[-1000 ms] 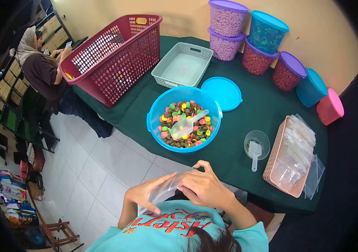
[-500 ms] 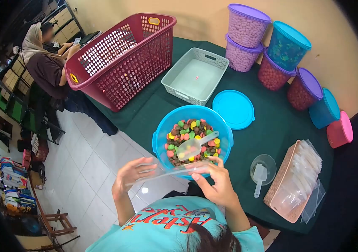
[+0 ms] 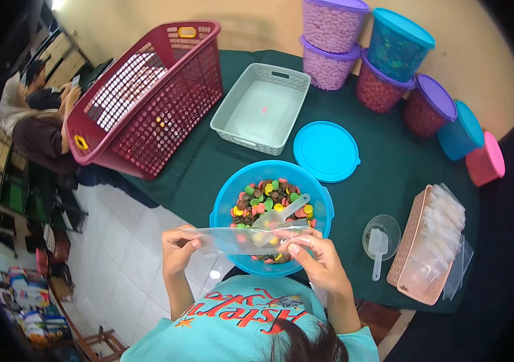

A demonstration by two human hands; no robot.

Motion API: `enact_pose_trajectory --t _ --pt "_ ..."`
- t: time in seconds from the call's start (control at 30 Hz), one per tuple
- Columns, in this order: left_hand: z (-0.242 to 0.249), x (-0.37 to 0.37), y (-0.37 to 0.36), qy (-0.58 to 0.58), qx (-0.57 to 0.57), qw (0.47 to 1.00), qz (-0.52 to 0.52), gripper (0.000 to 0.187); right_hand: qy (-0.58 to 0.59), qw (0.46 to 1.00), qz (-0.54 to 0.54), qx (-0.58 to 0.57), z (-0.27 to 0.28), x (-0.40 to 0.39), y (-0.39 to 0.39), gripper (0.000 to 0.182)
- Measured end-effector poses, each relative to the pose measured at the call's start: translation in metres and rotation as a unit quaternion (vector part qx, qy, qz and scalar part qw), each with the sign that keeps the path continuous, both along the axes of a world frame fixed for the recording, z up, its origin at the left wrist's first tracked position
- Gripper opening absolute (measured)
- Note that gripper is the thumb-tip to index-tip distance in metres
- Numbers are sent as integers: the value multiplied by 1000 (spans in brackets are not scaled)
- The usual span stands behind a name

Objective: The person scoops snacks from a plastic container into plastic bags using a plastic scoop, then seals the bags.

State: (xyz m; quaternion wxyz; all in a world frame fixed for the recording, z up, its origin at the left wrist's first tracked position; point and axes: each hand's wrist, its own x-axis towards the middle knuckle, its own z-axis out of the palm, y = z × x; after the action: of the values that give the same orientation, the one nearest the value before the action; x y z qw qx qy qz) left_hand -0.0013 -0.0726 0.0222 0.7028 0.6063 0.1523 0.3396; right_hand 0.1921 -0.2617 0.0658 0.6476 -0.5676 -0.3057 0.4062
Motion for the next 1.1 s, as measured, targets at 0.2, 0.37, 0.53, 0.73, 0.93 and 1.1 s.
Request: enact_pose_trajectory --t 0.2,0.37,0.53,0.73,0.93,1.1 --pt "27 18 65 -65 1 985 -162 57 -320 947 8 24 26 -10 6 11" --pt "68 45 91 24 250 905 -345 75 -565 822 59 30 35 -43 33 10" --pt "65 61 71 88 318 808 -488 94 -619 782 63 17 26 -66 60 13" --pt "43 61 88 64 259 817 -510 90 -617 786 42 -25 17 -81 81 13" --pt "25 60 97 37 205 838 -505 83 -516 854 -39 54 34 -80 83 13" --pt "9 57 100 -14 60 880 -470 79 -465 808 -363 2 40 -68 39 18"
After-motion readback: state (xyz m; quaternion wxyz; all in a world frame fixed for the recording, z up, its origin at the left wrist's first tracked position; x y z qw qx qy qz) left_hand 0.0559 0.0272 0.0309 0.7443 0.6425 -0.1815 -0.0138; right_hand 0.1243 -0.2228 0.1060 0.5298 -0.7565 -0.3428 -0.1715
